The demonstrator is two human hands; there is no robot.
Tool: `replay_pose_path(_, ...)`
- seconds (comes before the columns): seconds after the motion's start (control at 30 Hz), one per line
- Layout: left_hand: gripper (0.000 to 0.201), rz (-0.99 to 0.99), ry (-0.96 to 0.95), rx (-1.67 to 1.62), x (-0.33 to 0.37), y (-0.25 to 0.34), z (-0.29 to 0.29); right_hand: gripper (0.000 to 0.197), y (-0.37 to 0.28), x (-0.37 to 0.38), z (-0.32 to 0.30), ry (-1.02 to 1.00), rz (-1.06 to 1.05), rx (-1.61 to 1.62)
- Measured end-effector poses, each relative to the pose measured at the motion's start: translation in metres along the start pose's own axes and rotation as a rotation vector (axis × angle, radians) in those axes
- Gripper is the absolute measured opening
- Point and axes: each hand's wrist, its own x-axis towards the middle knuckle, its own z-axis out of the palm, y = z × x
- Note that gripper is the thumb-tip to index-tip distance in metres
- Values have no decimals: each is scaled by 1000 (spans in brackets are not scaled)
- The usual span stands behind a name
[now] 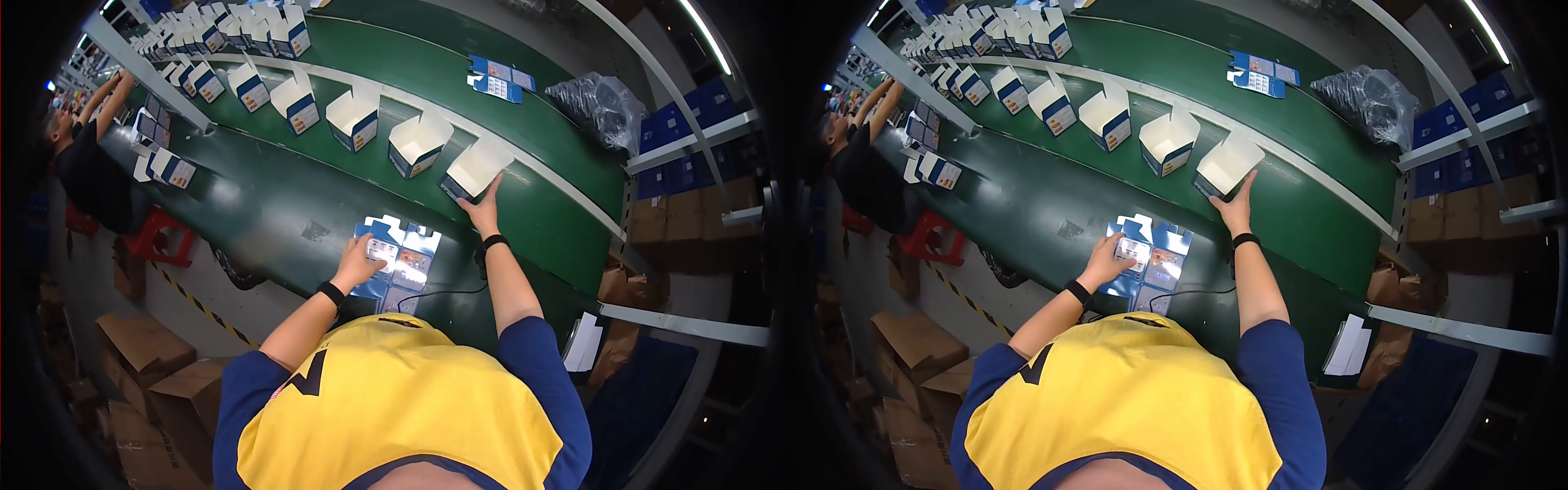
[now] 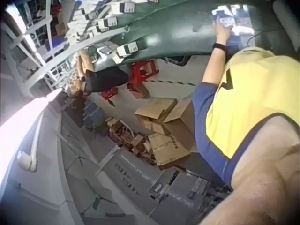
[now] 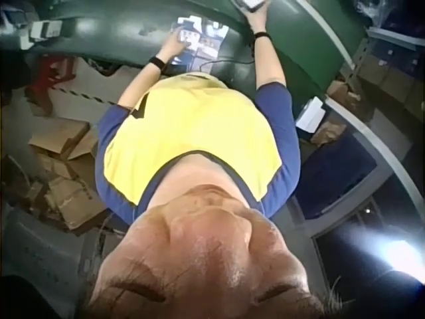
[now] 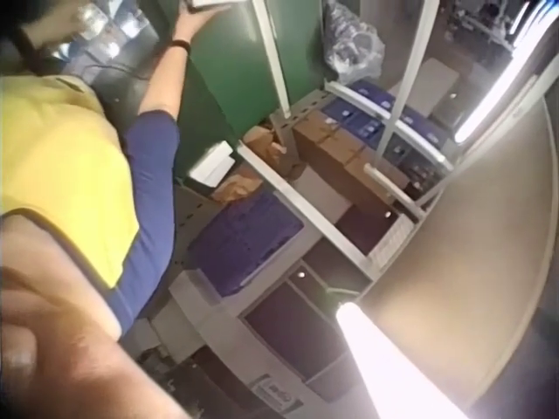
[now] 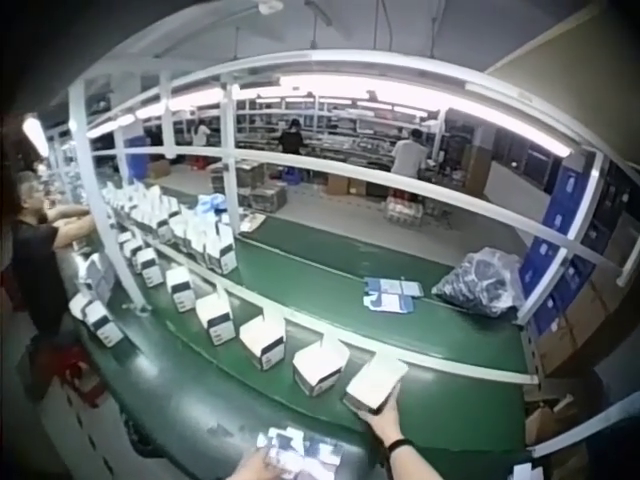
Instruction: The person folds flat cardboard sheets into blue and white boxes and places them on a conveyor belt. After finishing the stack, they walk to a pile of brown paper bags to retrieve a new bundle of flat sheets and return to the workstation to continue.
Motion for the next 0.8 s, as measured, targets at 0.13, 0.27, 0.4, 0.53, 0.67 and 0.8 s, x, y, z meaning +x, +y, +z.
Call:
replay_pose_path(0.13,69,-256,92,-116,-1,-3,5,78,10,-61,-7,-156,468,221)
replay_pose_path(0.27,66,-493,-6,-522,7,4,0,52,-62,-136,-31,-546,836,504)
replay_pose_path(0.4,60,-588,-160,-869,19,23,-3,52,-75,-169,-15,-402,785,561)
replay_pose_path(0.53,50,-550,-105,-871,23,48,-2,58,-114,-166,-51,-359,444,140)
replay_pose_path(0.67,42,-393,96,-959,20,84,-13,63,-151,-161,-93,-411,240,440)
replay_pose_path(0.8,45,-100,-109,-1102,24,104,-29,78,-170,-149,-116,-419,141,492)
